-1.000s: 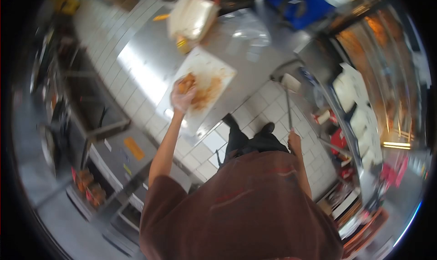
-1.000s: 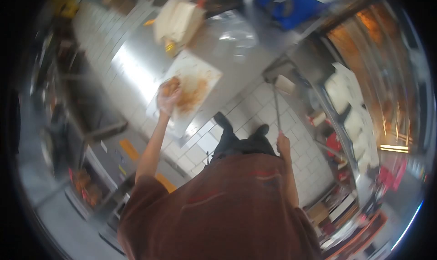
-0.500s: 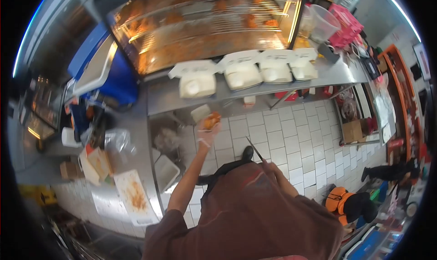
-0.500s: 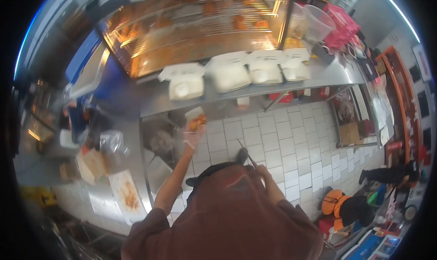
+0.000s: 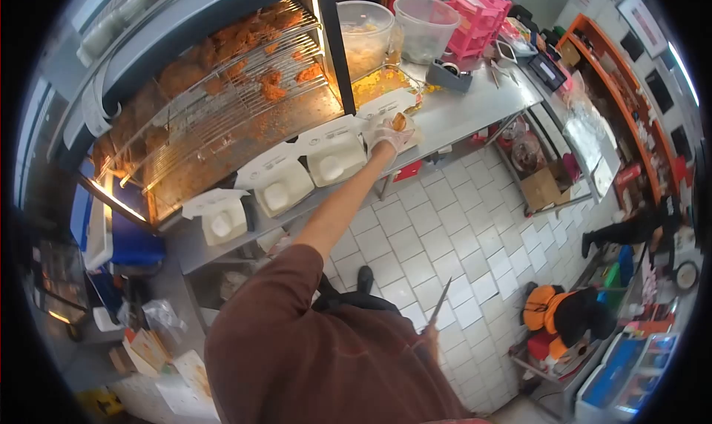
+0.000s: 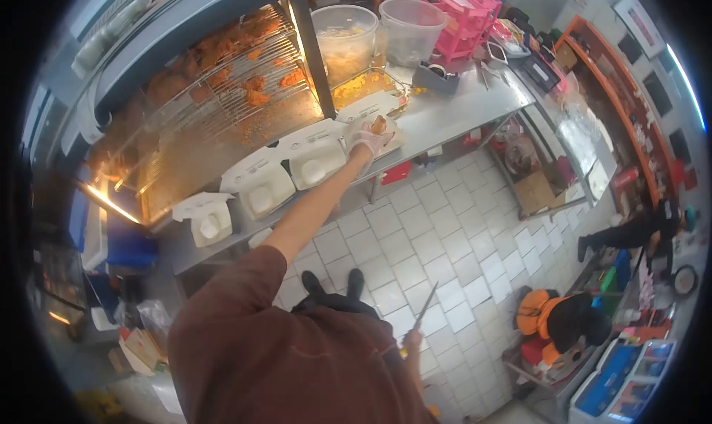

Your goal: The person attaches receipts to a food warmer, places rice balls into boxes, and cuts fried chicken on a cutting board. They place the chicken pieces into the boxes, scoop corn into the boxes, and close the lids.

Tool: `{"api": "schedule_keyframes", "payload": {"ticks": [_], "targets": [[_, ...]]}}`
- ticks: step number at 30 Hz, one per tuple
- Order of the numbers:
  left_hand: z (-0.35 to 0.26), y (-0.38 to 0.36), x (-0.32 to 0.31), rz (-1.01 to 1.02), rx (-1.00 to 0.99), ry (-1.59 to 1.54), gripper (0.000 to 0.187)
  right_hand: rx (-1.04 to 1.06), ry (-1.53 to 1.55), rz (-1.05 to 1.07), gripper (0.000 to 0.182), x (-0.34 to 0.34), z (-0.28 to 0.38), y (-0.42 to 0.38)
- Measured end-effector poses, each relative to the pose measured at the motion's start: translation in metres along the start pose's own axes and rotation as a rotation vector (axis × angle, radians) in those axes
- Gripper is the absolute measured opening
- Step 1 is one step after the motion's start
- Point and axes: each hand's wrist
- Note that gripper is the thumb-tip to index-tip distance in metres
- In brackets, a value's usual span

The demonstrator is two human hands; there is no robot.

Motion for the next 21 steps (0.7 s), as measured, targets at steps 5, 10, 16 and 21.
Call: {"api": "schedule_keyframes", "payload": {"ticks": [5, 10, 16, 21], "targets": [[-0.004, -0.003, 0.002, -0.354, -0.175, -0.359, 0.042, 0.122, -0.100, 0.053, 0.067, -0.011, 0.107, 0.043], [-0.062, -0.054, 0.199, -0.851, -0.568, 0.097, 0.030, 0.143, -0.100, 0.178, 0.066, -0.050, 0.146, 0.075], [-0.105, 0.008, 0.346, -0.676, -0.397, 0.562, 0.038, 0.124, -0.068, 0.275, 0.065, -0.073, 0.161, 0.092], [-0.132, 0.063, 0.373, -0.326, -0.095, 0.889, 0.044, 0.115, 0.008, 0.304, 0.064, -0.075, 0.174, 0.103]]}}
Point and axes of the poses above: each hand's wrist, its own y-axis towards the middle knuckle, its own x-axis out of the back of the hand, z = x × y, and after that the axes turned 1 degree about x, right-handed
